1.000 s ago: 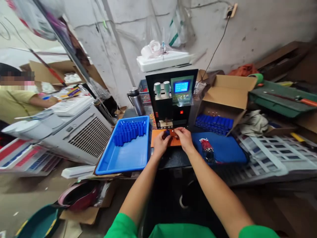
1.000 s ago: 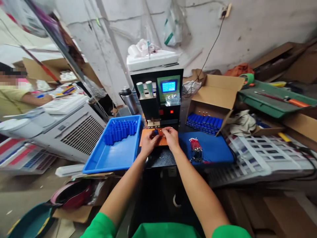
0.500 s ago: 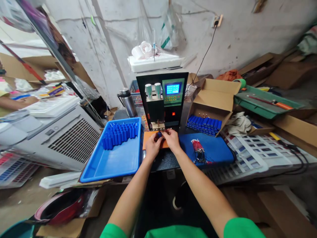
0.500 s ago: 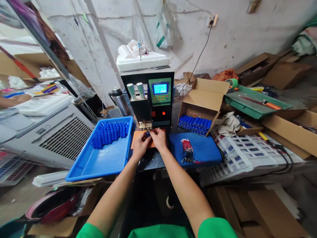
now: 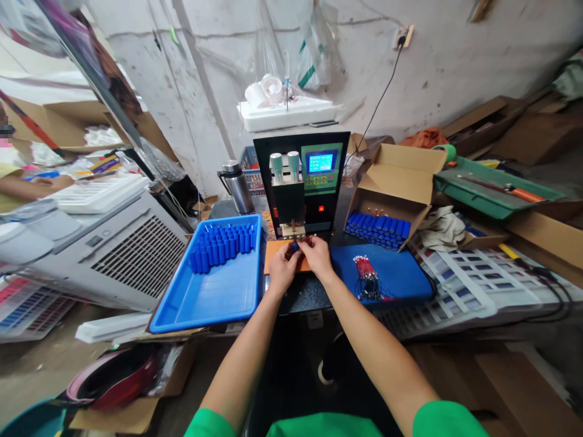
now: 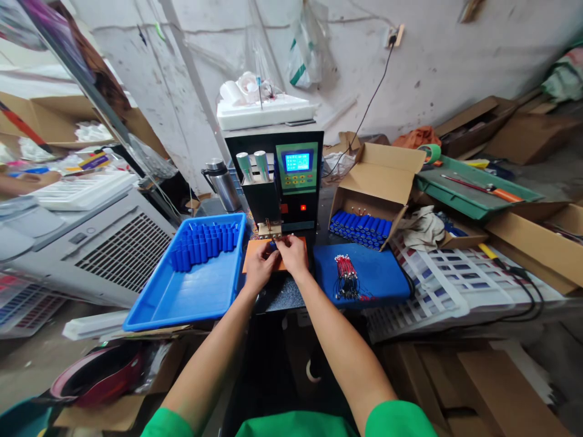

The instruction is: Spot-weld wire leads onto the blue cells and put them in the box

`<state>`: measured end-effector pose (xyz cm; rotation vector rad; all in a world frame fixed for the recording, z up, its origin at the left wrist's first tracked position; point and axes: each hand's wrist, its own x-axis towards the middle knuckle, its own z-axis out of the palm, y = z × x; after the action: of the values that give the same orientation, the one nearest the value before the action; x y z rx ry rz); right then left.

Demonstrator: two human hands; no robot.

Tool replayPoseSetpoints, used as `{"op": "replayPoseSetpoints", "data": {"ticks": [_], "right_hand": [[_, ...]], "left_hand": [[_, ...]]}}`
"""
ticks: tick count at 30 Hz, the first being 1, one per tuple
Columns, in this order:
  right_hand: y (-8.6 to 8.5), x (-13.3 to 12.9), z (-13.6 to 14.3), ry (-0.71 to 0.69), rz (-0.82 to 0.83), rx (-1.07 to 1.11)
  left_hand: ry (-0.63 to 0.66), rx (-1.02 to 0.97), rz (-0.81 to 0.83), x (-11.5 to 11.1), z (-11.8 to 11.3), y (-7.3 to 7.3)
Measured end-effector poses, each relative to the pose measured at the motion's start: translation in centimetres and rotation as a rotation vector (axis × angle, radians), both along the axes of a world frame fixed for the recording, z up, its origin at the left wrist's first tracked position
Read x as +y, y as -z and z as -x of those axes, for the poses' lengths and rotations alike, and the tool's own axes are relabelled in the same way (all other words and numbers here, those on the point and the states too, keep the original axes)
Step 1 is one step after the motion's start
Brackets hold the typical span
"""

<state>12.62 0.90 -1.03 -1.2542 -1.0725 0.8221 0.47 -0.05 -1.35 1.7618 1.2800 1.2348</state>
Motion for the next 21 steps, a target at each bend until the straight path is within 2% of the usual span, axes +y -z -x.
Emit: {"op": "replayPoseSetpoints", "data": {"ticks": [12, 21], "right_hand": [[-0.3, -0.2, -0.1, -0.019, 0.013, -0.006], [0.3, -1.4, -1.6, -0.183, 0.034, -0.001]], "left_hand": [[0.005, 0.01, -0.006, 0.0, -0.1, -0.1], [0.002, 0.037, -0.001, 0.1, 0.0, 0.0]]}}
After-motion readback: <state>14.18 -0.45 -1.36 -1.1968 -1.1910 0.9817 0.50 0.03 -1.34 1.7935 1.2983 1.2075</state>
